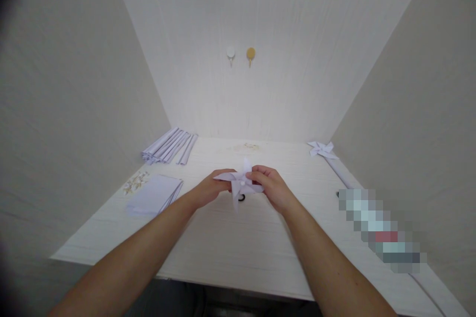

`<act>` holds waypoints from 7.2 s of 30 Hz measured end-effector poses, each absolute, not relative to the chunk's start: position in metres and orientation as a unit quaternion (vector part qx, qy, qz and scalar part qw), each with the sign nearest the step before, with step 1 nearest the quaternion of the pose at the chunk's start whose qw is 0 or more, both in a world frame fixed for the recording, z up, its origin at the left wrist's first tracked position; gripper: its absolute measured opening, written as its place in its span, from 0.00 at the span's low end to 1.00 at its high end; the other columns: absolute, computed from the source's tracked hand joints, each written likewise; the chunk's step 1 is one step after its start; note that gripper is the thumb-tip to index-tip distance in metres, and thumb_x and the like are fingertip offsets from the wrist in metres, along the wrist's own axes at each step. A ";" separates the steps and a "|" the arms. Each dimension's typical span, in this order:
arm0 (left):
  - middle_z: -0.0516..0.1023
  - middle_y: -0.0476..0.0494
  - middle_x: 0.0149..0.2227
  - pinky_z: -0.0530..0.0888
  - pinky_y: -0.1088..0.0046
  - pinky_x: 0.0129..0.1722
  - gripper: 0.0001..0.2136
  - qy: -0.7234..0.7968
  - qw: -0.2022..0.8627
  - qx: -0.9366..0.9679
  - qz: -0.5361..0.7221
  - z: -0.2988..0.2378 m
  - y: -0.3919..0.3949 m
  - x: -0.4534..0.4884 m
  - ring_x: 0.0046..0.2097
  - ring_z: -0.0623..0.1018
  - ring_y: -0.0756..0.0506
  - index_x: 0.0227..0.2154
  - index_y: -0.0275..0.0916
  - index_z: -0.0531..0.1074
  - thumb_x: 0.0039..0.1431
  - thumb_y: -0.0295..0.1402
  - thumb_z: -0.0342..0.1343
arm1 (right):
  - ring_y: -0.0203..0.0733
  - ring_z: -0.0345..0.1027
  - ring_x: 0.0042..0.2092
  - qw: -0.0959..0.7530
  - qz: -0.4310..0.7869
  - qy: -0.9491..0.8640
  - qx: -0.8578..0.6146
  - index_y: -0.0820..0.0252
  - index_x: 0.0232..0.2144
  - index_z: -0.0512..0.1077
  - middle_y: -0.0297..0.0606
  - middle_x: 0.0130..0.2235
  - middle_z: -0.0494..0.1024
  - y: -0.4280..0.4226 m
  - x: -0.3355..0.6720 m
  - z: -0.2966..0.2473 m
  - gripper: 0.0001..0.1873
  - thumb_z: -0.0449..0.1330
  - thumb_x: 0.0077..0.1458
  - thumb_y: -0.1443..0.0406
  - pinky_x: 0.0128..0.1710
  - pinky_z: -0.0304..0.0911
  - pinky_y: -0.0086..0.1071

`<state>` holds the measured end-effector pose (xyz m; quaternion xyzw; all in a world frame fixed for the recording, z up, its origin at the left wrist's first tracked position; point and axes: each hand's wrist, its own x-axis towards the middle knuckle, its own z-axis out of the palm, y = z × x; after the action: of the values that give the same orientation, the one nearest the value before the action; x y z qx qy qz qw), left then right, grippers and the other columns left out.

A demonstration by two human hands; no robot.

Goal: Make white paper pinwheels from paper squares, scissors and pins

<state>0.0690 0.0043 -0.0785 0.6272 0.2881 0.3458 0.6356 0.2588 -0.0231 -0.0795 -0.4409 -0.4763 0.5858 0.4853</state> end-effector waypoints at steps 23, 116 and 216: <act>0.72 0.51 0.22 0.67 0.74 0.31 0.04 0.285 0.646 0.616 0.349 -0.075 0.003 0.070 0.28 0.70 0.49 0.21 0.36 0.73 0.41 0.29 0.62 | 0.33 0.60 0.24 0.496 0.577 -0.471 -0.446 0.59 0.22 0.72 0.29 0.22 0.71 -0.023 0.259 -0.080 0.16 0.72 0.42 0.55 0.26 0.52 0.30; 0.79 0.43 0.32 0.72 0.72 0.34 0.07 0.276 0.558 0.645 0.444 -0.105 0.019 0.070 0.34 0.75 0.47 0.28 0.35 0.81 0.47 0.33 0.65 | 0.35 0.64 0.28 0.512 0.561 -0.474 -0.445 0.59 0.22 0.74 0.32 0.24 0.74 -0.016 0.262 -0.094 0.17 0.73 0.42 0.54 0.32 0.57 0.32; 0.72 0.50 0.26 0.66 0.75 0.30 0.07 0.277 0.539 0.683 0.409 -0.090 0.007 0.064 0.29 0.70 0.51 0.24 0.34 0.75 0.45 0.31 0.68 | 0.34 0.63 0.28 0.514 0.562 -0.480 -0.436 0.58 0.26 0.76 0.30 0.26 0.73 -0.017 0.262 -0.090 0.14 0.72 0.43 0.56 0.30 0.58 0.30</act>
<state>0.0645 0.0068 -0.0895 0.6827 0.2767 0.4085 0.5390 0.2617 -0.0175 -0.0901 -0.4365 -0.4797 0.5615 0.5138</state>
